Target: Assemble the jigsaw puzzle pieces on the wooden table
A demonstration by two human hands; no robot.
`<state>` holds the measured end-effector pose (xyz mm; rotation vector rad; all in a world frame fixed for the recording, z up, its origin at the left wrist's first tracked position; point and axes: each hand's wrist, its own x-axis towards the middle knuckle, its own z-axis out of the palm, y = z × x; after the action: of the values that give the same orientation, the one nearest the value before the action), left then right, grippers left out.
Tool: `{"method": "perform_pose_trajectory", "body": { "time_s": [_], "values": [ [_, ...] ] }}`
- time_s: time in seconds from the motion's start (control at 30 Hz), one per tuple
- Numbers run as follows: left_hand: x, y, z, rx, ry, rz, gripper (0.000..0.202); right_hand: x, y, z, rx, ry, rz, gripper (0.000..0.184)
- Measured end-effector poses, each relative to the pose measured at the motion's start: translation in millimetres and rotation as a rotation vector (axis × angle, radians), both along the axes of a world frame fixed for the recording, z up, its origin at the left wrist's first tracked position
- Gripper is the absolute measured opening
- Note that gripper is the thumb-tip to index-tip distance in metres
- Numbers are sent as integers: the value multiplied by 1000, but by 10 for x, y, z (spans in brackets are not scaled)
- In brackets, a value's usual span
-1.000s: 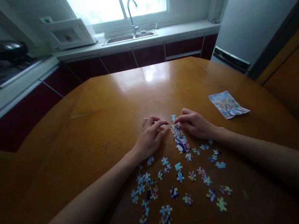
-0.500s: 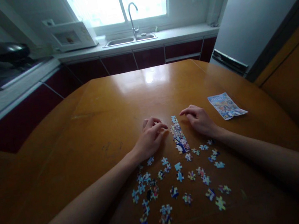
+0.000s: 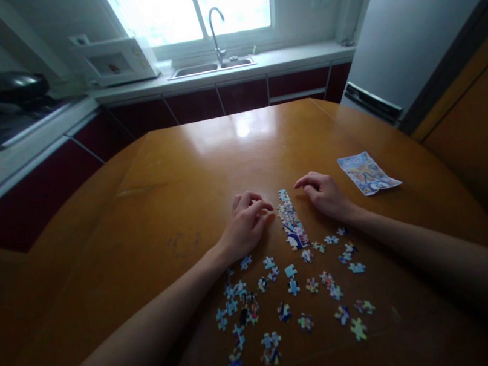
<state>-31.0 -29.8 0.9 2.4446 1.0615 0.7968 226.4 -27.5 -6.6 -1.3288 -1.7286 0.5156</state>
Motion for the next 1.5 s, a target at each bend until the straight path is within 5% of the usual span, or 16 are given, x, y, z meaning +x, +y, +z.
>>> {"method": "perform_pose_trajectory", "body": {
  "time_s": [1.5],
  "values": [
    [-2,39,43,-72,-120,47,23,19,18,-4,-46,13,-18,25]
  ]
}}
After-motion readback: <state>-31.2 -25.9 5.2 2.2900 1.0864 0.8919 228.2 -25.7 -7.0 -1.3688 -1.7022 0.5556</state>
